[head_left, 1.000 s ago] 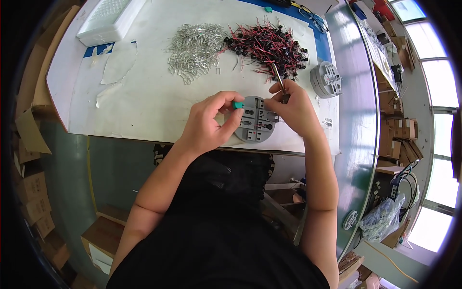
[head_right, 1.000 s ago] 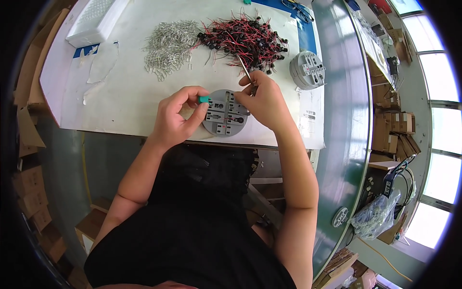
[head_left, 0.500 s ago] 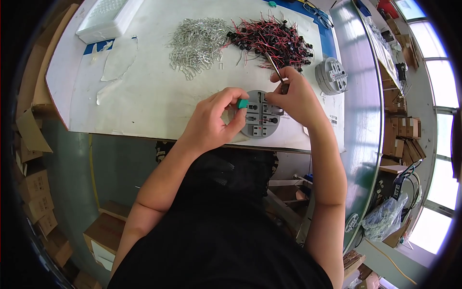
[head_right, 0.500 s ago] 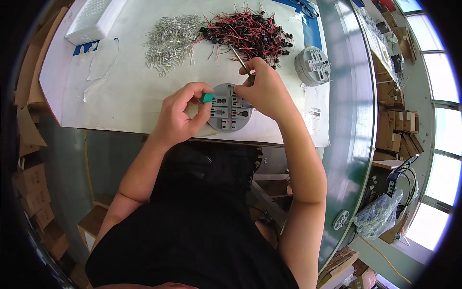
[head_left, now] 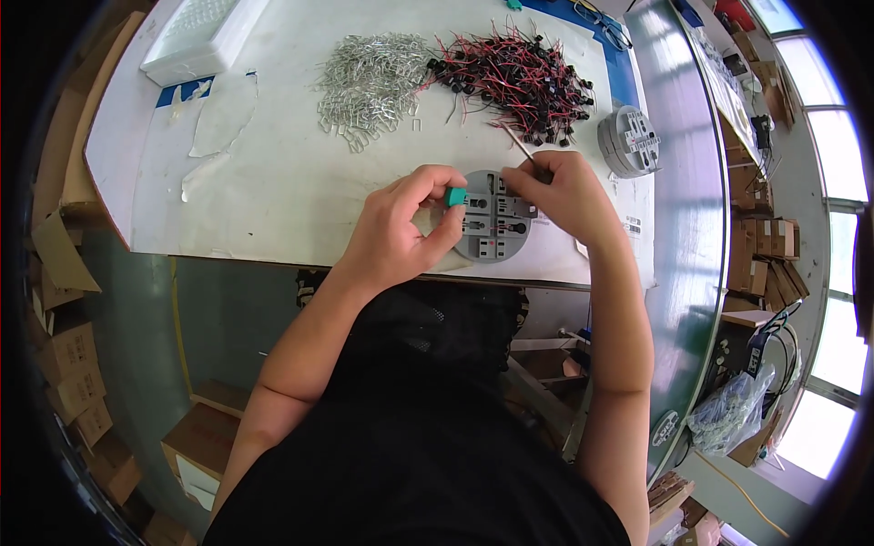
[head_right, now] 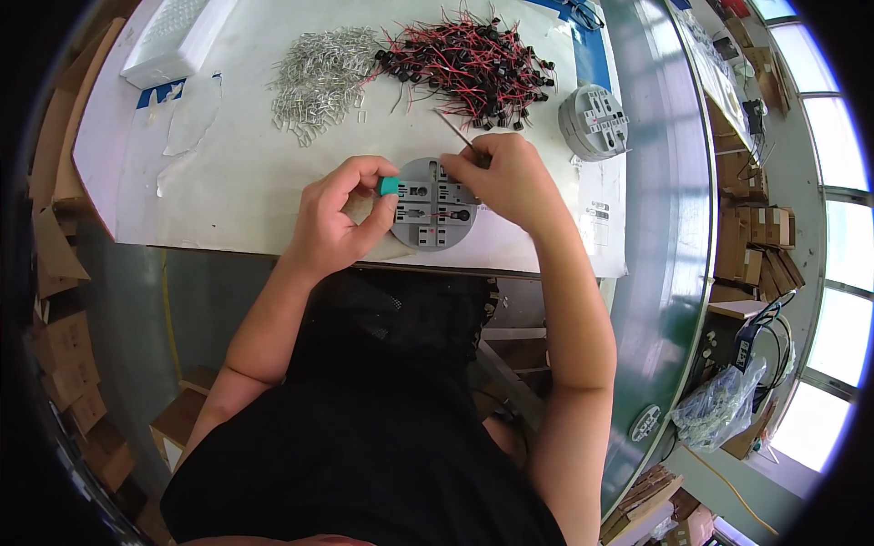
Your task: The recorder is seen assembling small electronic components by inserting various colored wires into a circular base unit using a small tool.
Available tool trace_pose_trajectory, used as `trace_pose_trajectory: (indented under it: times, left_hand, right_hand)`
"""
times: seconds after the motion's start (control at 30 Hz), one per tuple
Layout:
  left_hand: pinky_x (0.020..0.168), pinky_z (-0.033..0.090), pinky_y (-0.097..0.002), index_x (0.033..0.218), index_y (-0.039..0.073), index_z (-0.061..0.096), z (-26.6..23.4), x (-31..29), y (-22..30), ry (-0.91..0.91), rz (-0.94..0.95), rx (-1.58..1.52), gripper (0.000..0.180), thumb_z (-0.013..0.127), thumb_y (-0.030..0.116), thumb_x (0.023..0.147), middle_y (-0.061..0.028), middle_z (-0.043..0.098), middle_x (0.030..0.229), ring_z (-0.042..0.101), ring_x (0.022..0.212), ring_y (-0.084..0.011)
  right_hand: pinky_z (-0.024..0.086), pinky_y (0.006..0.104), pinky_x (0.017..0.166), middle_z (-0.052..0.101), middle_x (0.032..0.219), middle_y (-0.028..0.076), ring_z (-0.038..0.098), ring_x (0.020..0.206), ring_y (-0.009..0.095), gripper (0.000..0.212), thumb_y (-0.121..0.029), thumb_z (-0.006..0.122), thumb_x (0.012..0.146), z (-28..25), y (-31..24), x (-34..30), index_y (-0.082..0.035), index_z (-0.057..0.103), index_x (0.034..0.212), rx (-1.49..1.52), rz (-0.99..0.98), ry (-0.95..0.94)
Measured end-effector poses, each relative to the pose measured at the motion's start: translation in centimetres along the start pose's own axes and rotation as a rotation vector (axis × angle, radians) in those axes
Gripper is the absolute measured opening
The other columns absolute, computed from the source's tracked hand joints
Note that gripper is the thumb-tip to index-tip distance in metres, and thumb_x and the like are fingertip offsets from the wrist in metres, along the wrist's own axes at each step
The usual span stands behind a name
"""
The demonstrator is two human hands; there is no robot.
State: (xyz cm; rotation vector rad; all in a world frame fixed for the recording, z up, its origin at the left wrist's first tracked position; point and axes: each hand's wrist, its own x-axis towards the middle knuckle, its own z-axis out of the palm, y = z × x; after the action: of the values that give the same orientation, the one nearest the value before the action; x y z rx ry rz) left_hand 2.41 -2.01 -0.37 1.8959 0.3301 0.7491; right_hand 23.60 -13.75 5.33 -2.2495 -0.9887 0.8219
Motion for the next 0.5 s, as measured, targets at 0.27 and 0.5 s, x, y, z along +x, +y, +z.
trace_pose_trajectory:
  times: [0.27, 0.5]
  left_hand:
    - [0.078, 0.059, -0.0306, 0.117, 0.002, 0.069, 0.2, -0.1, -0.4, 0.033, -0.031, -0.034, 0.026, 0.076, 0.008, 0.093, -0.0093, 0.073, 0.090, 0.074, 0.083, -0.0179]
    - [0.072, 0.058, -0.0292, 0.116, 0.002, 0.070, 0.0, 1.4, 1.0, -0.028, -0.079, 0.100, 0.026, 0.079, 0.009, 0.092, -0.0070, 0.074, 0.088, 0.075, 0.081, -0.0159]
  right_hand:
    - [0.048, 0.0277, 0.064, 0.070, 0.074, 0.001, 0.056, 0.068, 0.006, 0.029, -0.024, 0.078, 0.096, 1.0, 1.6, -0.1, 0.004, 0.076, 0.091, 0.185, -0.035, -0.018]
    - [0.052, 0.0366, 0.065, 0.069, 0.070, 0.012, 0.064, 0.065, 0.024, 0.027, -0.023, 0.075, 0.089, 1.8, 2.0, -0.5, 0.003, 0.074, 0.084, 0.178, -0.079, 0.068]
